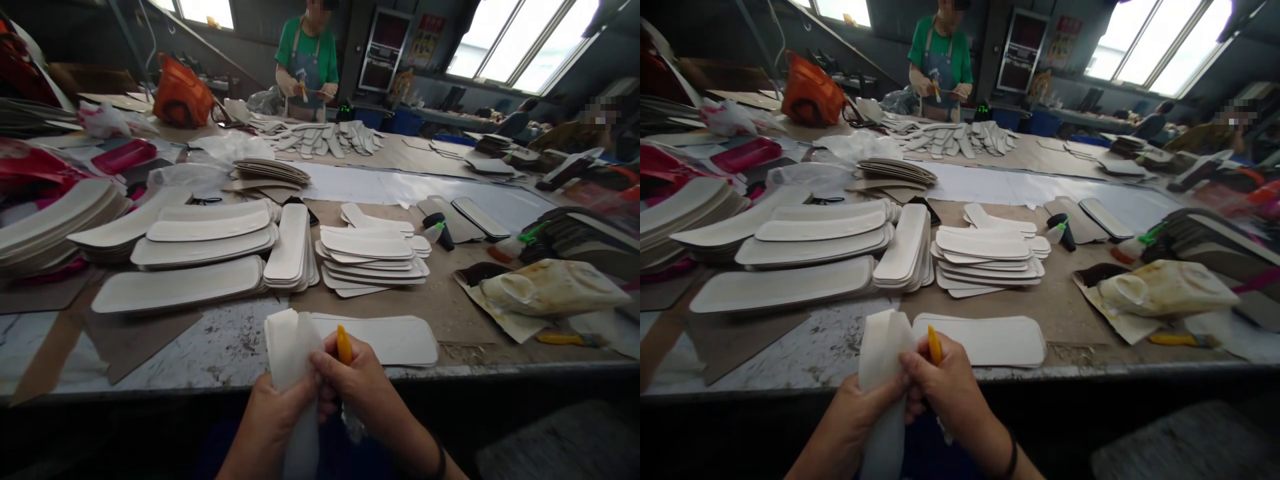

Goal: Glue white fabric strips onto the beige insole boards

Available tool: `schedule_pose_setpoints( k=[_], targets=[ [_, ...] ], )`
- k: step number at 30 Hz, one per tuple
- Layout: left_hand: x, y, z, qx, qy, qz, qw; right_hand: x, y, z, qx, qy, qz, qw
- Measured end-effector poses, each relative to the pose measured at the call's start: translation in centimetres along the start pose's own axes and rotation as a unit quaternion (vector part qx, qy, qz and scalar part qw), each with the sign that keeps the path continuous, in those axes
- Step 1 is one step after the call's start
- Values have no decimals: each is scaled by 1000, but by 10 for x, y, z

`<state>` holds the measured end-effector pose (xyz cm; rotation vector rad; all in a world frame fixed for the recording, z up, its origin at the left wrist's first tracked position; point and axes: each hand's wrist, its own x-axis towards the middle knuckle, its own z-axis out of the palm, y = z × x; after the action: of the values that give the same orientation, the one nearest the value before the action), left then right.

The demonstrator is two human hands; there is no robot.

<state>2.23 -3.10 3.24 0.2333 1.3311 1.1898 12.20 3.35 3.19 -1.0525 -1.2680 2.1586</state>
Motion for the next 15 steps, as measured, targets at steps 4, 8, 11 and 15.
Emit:
schedule_pose_setpoints(
  k=[4, 8, 11, 15],
  targets=[
    [2, -14, -7, 27, 0, -24, 999, -9, 1, -12, -56, 105, -75, 990],
    [5, -19, -23, 90, 46, 8, 995, -24, -16, -48, -141, 162, -58, 975],
    [8, -14, -33, 148, 109, 69, 981, -30, -28, -72, -272, 144, -49, 950],
    [8, -11, -38, 218, 149, 112, 958, -20, -41, -80, -378, 64, -44, 923]
  ],
)
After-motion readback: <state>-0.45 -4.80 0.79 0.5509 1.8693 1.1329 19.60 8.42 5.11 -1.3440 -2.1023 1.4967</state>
